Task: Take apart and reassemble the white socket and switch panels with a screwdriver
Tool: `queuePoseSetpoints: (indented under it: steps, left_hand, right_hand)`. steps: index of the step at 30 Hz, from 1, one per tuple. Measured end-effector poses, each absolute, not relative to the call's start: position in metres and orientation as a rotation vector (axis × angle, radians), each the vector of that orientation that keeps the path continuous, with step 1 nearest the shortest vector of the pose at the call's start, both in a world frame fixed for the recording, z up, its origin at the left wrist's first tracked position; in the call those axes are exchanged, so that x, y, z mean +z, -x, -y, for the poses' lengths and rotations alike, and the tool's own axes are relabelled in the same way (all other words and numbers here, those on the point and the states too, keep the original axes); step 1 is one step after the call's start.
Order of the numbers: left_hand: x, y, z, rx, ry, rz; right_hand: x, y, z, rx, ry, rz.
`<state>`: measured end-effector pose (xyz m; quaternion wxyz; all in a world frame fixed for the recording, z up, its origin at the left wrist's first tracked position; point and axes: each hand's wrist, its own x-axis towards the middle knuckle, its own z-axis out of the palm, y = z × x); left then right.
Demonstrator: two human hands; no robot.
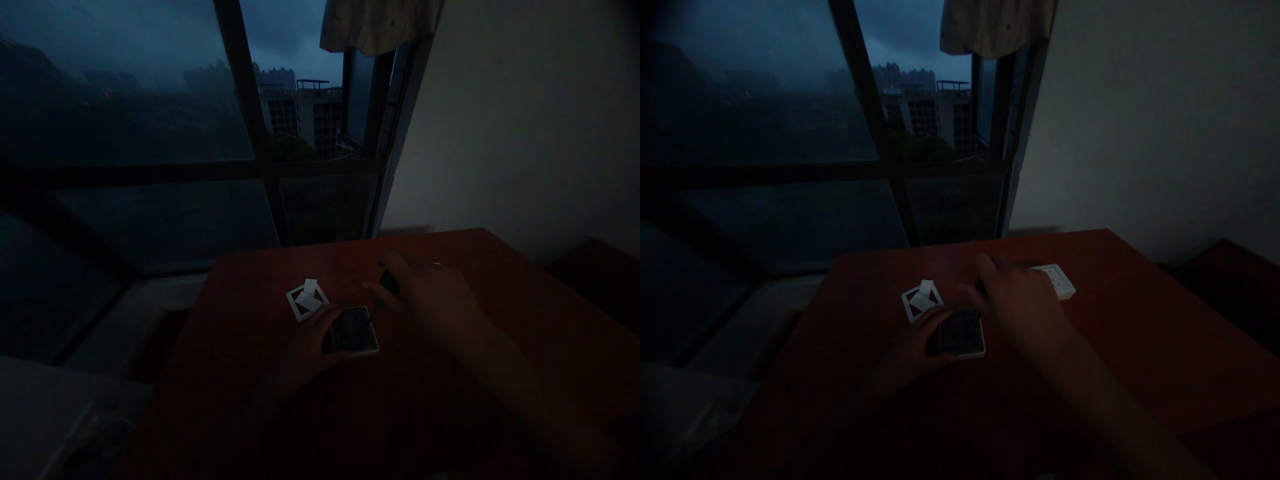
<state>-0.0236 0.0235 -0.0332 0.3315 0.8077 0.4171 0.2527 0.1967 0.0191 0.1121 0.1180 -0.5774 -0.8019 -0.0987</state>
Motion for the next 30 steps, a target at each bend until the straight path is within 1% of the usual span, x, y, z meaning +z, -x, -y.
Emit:
queuePoseSetpoints:
  steps: [5,6,10,11,12,15,17,18,22,23,25,28,30]
  left_hand:
    - [-0.034,0.024,-0.023,0.675,-2.122,-1.090]
    - [-0.034,0.024,-0.023,0.672,-2.123,-1.094]
    - [-0.033,0.024,-0.023,0.659,-2.116,-1.102]
    - [-0.033,0.023,-0.023,0.659,-2.112,-1.103]
    - [-0.033,0.023,-0.023,0.662,-2.109,-1.100]
    - [-0.031,0.023,-0.023,0.679,-2.108,-1.076]
    - [-0.031,0.023,-0.022,0.676,-2.105,-1.084]
    - [-0.030,0.023,-0.022,0.667,-2.103,-1.095]
    - [-0.031,0.023,-0.022,0.651,-2.099,-1.106]
    - [-0.031,0.023,-0.023,0.657,-2.099,-1.102]
    - [-0.032,0.023,-0.023,0.671,-2.104,-1.093]
    - [-0.034,0.024,-0.023,0.677,-2.118,-1.089]
    - [-0.035,0.024,-0.023,0.673,-2.117,-1.096]
  right_hand:
    - [0.111,-0.203,-0.023,0.073,1.393,2.354]
    - [0.109,-0.204,-0.025,0.065,1.402,2.342]
    - [0.099,-0.206,-0.030,-0.266,1.721,2.220]
    - [0.098,-0.206,-0.030,-0.291,1.745,2.205]
    - [0.097,-0.207,-0.029,-0.255,1.709,2.214]
    - [0.099,-0.212,-0.026,0.025,1.427,2.292]
    - [0.100,-0.214,-0.025,0.124,1.326,2.303]
    - [0.100,-0.214,-0.025,0.109,1.347,2.292]
    - [0.096,-0.208,-0.027,-0.169,1.600,2.196]
    - [0.095,-0.207,-0.026,-0.191,1.609,2.183]
    - [0.095,-0.208,-0.025,-0.083,1.484,2.199]
    - [0.097,-0.210,-0.021,0.209,1.199,2.257]
    - [0.098,-0.210,-0.021,0.211,1.217,2.268]
